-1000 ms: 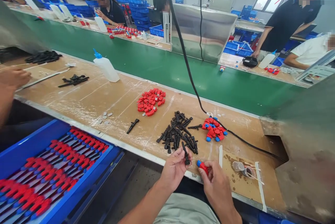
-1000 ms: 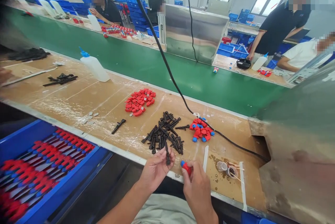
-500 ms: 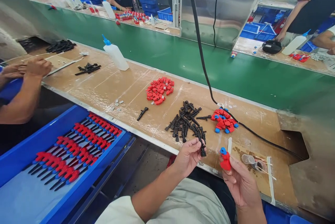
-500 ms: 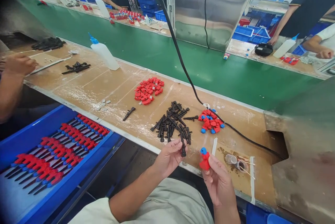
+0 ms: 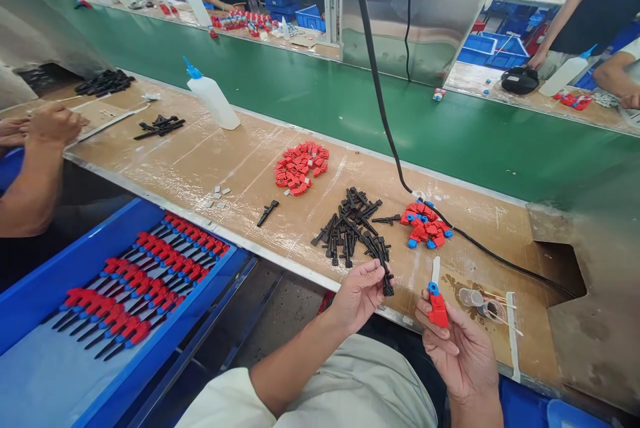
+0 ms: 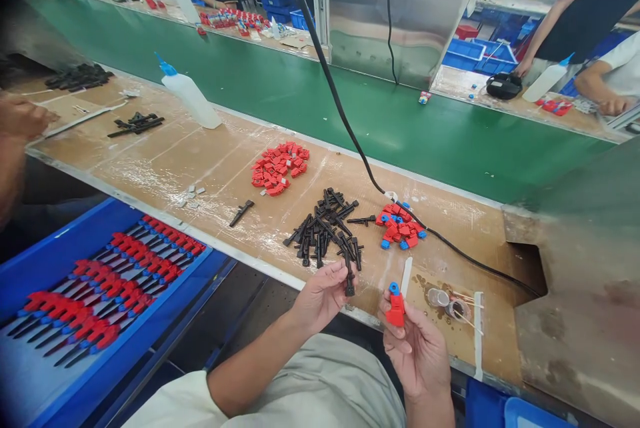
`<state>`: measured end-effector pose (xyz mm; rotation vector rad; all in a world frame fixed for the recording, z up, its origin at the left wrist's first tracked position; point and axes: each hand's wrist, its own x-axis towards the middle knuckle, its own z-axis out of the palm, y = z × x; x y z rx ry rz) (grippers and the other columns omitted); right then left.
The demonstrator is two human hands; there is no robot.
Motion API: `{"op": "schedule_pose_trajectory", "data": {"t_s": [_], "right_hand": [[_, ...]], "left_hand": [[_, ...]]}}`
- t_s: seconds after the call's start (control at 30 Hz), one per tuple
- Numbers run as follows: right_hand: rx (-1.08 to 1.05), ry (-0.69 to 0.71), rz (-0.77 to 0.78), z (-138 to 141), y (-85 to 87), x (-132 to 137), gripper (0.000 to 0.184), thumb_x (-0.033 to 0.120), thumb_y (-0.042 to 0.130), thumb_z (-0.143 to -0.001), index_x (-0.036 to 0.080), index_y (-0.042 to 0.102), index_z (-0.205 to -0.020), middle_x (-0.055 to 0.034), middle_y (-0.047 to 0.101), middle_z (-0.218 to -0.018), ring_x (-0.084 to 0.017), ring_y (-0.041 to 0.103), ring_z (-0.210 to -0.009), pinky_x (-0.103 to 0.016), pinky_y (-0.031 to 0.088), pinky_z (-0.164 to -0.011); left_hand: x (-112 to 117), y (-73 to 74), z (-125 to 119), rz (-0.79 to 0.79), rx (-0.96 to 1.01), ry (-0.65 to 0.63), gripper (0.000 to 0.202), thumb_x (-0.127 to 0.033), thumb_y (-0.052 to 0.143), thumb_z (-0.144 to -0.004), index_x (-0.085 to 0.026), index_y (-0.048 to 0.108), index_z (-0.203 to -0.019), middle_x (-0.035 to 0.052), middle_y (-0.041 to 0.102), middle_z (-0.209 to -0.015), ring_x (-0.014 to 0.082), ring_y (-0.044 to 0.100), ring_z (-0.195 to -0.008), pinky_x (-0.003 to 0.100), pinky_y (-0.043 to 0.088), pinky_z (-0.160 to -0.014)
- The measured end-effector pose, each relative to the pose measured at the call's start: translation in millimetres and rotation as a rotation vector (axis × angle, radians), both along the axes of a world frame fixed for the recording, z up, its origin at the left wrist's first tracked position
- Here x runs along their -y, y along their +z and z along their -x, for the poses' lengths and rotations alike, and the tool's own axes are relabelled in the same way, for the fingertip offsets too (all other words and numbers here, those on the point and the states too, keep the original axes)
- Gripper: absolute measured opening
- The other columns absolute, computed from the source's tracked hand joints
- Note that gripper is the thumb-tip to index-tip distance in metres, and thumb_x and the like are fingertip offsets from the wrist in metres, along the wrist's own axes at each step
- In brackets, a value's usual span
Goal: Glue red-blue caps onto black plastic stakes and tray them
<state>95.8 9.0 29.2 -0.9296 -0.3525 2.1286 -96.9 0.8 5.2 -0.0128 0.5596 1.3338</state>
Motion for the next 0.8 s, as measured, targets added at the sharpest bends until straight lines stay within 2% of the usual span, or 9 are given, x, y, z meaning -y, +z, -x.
{"op": "schedule_pose_trajectory", "data": {"t_s": [0.33,0.43,0.63,0.8], "right_hand": [[0.207,-0.070,-0.084,-9,10.8,8,0.029,0.032,0.086,-0.073,0.015,0.076,-0.094,-0.0048,0.059,-0.081,-0.007,0.039,-0.054,-0.012,0.042,-0.036],[0.217,-0.067,-0.079,-11,12.6,11,0.030,0.033,0.086,-0.073,0.015,0.076,-0.095,-0.0038,0.057,-0.078,-0.007,0.040,-0.053,-0.012,0.041,-0.038],[0.221,-0.088,-0.027,-11,9.6,16,0.036,0.032,0.090,-0.070,0.015,0.078,-0.100,-0.0082,0.064,-0.090,-0.005,0.042,-0.054,-0.013,0.042,-0.040],[0.171,-0.065,-0.040,-7,10.5,17,0.035,0.031,0.088,-0.073,0.013,0.079,-0.101,-0.0075,0.063,-0.086,-0.004,0.039,-0.053,-0.013,0.042,-0.042]], "left_hand": [[0,-3.0,14,0.068,0.003,0.079,0.025,-0.014,0.089,-0.069,-0.009,0.070,-0.084,0.0015,0.068,-0.078,0.0099,0.068,-0.069,0.014,0.051,-0.056],[0,-3.8,15,0.072,0.014,0.081,0.027,-0.015,0.091,-0.067,-0.009,0.070,-0.084,0.0012,0.067,-0.077,0.0098,0.068,-0.069,0.014,0.052,-0.058],[-1,-9.7,15,0.095,-0.007,0.087,0.021,-0.012,0.087,-0.071,-0.010,0.070,-0.084,0.0018,0.068,-0.078,0.0102,0.068,-0.069,0.015,0.053,-0.059],[0,-10.1,16,0.097,-0.006,0.074,0.023,-0.013,0.087,-0.070,-0.012,0.070,-0.085,0.0010,0.068,-0.078,0.0102,0.068,-0.069,0.015,0.053,-0.057]]}}
